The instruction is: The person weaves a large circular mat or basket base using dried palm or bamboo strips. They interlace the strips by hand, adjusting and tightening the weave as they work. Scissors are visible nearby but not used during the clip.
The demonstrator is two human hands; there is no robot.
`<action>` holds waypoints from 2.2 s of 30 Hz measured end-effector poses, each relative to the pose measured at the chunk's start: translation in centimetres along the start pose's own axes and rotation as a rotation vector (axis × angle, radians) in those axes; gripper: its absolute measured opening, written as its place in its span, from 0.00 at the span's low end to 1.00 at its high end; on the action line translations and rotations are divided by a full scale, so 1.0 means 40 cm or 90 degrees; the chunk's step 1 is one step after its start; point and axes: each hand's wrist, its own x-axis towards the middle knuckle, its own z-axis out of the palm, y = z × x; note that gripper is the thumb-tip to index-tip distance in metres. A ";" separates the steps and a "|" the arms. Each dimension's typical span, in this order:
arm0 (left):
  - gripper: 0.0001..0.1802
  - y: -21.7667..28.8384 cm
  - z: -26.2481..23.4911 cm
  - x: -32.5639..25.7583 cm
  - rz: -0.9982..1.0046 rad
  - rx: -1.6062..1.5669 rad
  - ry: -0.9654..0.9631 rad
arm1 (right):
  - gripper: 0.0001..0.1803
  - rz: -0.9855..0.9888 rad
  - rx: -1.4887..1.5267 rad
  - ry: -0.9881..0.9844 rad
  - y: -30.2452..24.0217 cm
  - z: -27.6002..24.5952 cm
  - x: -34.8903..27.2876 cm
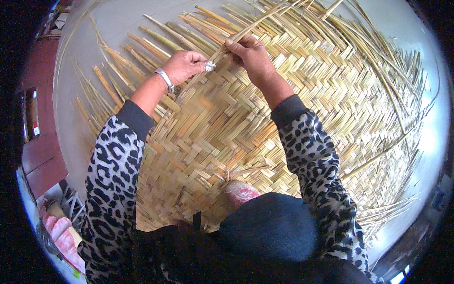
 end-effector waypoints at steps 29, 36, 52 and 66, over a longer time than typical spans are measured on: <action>0.10 -0.109 0.107 -0.224 -0.170 -0.392 0.546 | 0.19 -0.161 -0.983 -0.421 0.105 0.322 0.202; 0.09 -0.120 0.122 -0.217 -0.201 -0.525 0.627 | 0.29 0.003 -0.843 -0.485 0.111 0.327 0.236; 0.09 -0.131 0.123 -0.202 -0.233 -0.595 0.613 | 0.22 0.005 -0.708 -0.390 0.133 0.292 0.185; 0.09 -0.161 0.115 -0.181 -0.281 -0.527 0.535 | 0.25 0.010 -0.575 -0.320 0.106 0.269 0.130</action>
